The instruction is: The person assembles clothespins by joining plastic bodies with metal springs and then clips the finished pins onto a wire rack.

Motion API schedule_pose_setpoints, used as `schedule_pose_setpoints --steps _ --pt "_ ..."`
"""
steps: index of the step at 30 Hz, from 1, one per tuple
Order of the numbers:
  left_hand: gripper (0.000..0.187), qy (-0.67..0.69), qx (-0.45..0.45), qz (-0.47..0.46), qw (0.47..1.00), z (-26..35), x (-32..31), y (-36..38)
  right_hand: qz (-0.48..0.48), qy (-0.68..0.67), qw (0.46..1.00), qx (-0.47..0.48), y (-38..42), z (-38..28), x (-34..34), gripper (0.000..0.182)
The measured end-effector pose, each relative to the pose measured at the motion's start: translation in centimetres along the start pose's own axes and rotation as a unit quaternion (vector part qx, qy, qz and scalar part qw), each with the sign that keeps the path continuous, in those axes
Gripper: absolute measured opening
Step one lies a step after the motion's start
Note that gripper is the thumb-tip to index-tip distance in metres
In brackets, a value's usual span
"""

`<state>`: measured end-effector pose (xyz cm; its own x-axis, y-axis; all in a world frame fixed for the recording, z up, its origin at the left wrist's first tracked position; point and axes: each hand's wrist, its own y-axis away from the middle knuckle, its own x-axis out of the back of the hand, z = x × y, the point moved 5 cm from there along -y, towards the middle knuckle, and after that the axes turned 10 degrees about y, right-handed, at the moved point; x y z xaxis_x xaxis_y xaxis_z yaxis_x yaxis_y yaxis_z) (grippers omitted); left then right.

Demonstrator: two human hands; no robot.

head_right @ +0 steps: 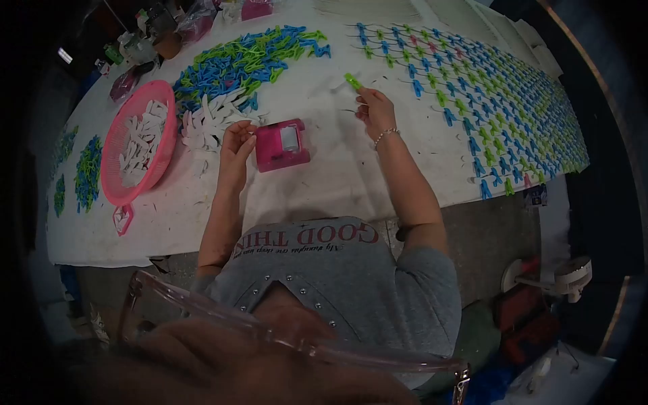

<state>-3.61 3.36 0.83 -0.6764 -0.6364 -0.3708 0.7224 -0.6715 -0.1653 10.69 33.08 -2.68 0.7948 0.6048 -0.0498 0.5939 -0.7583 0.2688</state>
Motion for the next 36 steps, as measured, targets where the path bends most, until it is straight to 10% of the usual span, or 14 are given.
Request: schedule_pose_setpoints --steps 12,16,20,36 --pt "0.037 0.006 -0.004 0.032 0.999 -0.6 -0.8 0.3 0.188 -0.183 0.962 -0.074 -8.0 0.9 6.7 0.016" --pt "0.036 0.011 -0.007 0.039 0.999 -0.5 -0.8 0.2 0.201 0.073 0.977 0.011 -4.6 -0.9 8.8 0.018" --pt "0.033 0.003 -0.007 0.042 0.999 -0.9 -0.7 0.1 0.352 0.415 0.820 0.178 -4.1 -1.7 13.3 0.025" --pt "0.029 -0.009 -0.002 0.044 0.999 -1.6 0.0 -0.2 0.406 0.474 0.777 0.084 -6.1 -2.8 14.0 0.032"
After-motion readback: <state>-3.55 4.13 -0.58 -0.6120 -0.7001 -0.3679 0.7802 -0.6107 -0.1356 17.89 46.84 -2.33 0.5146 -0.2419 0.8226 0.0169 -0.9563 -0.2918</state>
